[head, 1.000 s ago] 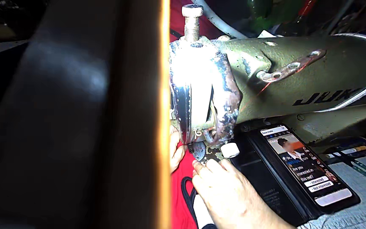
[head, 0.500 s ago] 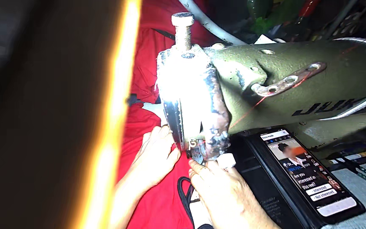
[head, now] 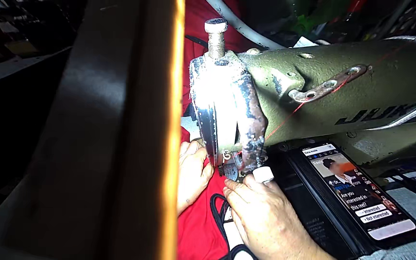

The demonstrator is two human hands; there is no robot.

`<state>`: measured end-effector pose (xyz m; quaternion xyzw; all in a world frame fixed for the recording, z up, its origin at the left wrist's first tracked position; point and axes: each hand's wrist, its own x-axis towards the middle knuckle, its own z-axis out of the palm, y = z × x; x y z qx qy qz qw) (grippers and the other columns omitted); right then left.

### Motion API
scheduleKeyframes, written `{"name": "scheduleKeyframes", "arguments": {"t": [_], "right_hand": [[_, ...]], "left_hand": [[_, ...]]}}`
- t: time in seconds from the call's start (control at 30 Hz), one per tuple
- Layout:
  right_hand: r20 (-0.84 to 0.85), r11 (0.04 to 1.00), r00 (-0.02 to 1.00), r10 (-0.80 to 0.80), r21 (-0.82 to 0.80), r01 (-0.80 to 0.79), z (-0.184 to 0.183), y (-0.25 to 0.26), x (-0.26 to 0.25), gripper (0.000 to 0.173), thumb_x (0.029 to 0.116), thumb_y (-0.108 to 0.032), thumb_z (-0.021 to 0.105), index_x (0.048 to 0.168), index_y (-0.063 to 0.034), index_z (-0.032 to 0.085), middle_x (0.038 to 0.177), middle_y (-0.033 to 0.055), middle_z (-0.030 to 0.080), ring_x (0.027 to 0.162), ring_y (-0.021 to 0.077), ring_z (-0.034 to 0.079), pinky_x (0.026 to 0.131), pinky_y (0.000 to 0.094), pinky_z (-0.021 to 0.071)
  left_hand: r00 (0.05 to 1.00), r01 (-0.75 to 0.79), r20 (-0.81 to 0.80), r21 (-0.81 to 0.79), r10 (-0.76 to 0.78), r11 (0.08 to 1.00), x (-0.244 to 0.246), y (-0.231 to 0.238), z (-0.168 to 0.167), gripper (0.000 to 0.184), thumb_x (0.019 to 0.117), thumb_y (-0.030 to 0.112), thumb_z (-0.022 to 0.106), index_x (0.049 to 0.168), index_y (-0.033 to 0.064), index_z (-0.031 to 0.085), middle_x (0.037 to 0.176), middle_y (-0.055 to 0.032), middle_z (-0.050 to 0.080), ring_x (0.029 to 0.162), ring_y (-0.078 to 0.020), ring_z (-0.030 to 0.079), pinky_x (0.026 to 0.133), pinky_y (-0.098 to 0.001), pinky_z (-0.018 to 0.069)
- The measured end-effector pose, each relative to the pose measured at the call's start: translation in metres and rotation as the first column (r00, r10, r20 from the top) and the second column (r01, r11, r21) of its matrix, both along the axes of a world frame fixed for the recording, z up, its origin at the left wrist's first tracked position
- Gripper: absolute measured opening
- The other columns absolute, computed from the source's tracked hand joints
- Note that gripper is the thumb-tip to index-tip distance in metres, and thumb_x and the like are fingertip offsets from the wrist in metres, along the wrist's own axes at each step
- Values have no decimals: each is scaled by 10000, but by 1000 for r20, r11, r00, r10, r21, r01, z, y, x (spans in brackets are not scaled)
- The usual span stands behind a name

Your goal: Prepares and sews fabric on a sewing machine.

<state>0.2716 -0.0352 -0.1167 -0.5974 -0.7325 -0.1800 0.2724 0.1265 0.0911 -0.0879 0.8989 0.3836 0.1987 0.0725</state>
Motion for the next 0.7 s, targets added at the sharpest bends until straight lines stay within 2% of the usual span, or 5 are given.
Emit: {"name": "scheduleKeyframes", "arguments": {"t": [0.33, 0.43, 0.5, 0.57, 0.7], "right_hand": [[23, 998, 999, -32, -44, 33, 1, -1, -2, 237, 890, -164, 563, 948, -154, 793, 1057, -12, 776, 919, 205, 709, 731, 384, 532], [20, 997, 999, -36, -62, 37, 3, -2, -2, 233, 872, -179, 585, 971, -154, 794, 1060, -13, 773, 938, 210, 709, 762, 397, 543], [9, 997, 999, -34, -71, 34, 5, -1, -3, 226, 869, -167, 591, 967, -145, 794, 1058, -5, 773, 937, 217, 709, 764, 402, 544], [8, 997, 999, -37, -69, 38, 5, -1, -3, 219, 874, -154, 596, 962, -142, 795, 1041, -3, 772, 929, 216, 706, 764, 395, 540], [17, 996, 999, -48, -80, 49, 3, -1, -4, 214, 887, -153, 598, 978, -145, 791, 1062, 2, 772, 955, 220, 713, 797, 408, 552]], "left_hand": [[989, -128, 82, 98, 120, 987, 4, -17, 3, 160, 934, 225, 673, 883, 80, 715, 972, -106, 683, 1004, -273, 661, 875, -535, 497], [985, -173, 54, 214, 165, 961, 3, -44, 7, 225, 947, 208, 608, 1042, 41, 725, 1065, -166, 697, 1065, -369, 665, 912, -614, 476], [986, -166, 33, 116, 164, 979, -2, -67, 7, 366, 974, 276, 499, 1190, 68, 707, 1230, -175, 651, 1188, -381, 609, 974, -611, 455], [991, -136, 14, 13, 136, 991, -9, -81, -4, 480, 992, 362, 454, 1300, 69, 675, 1357, -216, 615, 1310, -444, 552, 1035, -733, 366], [999, -39, -13, 80, 40, 996, -24, -65, -25, 591, 1011, 534, 369, 1319, 144, 688, 1463, -138, 587, 1416, -366, 492, 1105, -753, 262]]}}
